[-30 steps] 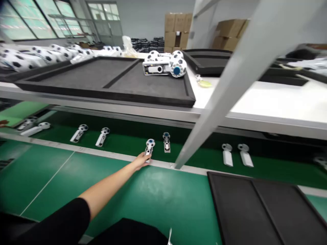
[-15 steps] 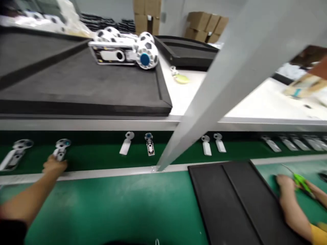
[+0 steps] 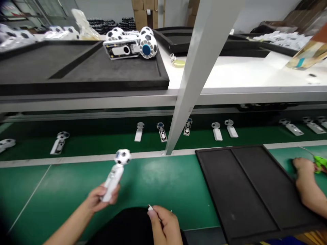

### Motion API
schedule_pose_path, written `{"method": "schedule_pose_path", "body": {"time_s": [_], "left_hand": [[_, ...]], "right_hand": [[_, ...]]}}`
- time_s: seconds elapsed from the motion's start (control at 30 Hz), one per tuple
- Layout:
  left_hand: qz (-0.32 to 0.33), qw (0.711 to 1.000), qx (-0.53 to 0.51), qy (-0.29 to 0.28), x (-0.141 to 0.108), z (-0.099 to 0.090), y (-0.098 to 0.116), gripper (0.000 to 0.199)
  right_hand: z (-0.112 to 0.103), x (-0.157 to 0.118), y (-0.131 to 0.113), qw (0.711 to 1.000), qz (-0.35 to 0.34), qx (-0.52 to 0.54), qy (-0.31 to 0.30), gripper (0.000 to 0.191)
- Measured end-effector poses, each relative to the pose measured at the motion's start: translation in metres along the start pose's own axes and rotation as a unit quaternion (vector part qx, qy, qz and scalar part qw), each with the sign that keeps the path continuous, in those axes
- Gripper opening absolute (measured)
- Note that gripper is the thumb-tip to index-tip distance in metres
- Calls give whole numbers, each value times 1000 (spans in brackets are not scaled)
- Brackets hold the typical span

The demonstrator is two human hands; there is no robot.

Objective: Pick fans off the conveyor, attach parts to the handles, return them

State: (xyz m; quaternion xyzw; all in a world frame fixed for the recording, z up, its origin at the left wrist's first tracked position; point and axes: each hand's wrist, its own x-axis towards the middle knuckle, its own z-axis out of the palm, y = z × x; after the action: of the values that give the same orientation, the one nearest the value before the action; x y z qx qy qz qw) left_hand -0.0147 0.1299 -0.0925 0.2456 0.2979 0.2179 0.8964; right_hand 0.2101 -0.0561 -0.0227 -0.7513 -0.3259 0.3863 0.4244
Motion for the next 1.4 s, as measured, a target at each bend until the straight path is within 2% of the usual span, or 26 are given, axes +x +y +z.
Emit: {"method": "schedule_pose_path", "body": {"time_s": [0.07,0.17,0.23,0.3,0.4,0.53,0.67,0.87,1.03,1.13,1.23,1.3,1.33,1.4], "left_hand": [[-17,996,-21,-83,-15,40,-40,39],[-29,992,-35,-122,-33,88,-75,40],[-17,990,-48,-128,-44,106,-85,39],[-5,990,-45,-131,-55,115,-90,39],[4,992,4,-128,-68,119,-94,45],[15,984,137,-113,-80,124,-92,50],[-6,966,248,-72,-88,137,-86,64],[-10,949,310,-63,-91,146,-86,54],[-19,964,257,-72,-86,141,-89,53],[-20,982,177,-66,-78,136,-100,52],[-27,991,121,-49,-70,131,-114,48],[-28,995,85,-35,-69,124,-118,50],[-22,998,60,-7,-68,119,-117,51],[-5,995,15,97,-66,104,-110,49]], "right_hand": [[2,-4,-17,997,-42,25,-67,36],[2,-14,-32,987,-70,51,-132,38],[-1,-23,-36,984,-73,58,-154,38],[-6,-32,-37,980,-74,60,-172,37],[-15,-41,-39,970,-80,65,-220,39],[-26,-45,-42,954,-93,60,-280,41],[-32,-46,-38,954,-96,31,-281,39],[-34,-47,-26,958,-93,6,-270,38],[-37,-41,-25,958,-82,13,-273,41],[-32,-36,-22,961,-63,22,-269,43],[-29,-32,-11,971,-24,21,-236,44],[-43,-27,3,983,11,13,-181,43],[-56,-23,12,989,31,8,-143,42],[-95,-14,33,996,74,-2,-49,45]]}}
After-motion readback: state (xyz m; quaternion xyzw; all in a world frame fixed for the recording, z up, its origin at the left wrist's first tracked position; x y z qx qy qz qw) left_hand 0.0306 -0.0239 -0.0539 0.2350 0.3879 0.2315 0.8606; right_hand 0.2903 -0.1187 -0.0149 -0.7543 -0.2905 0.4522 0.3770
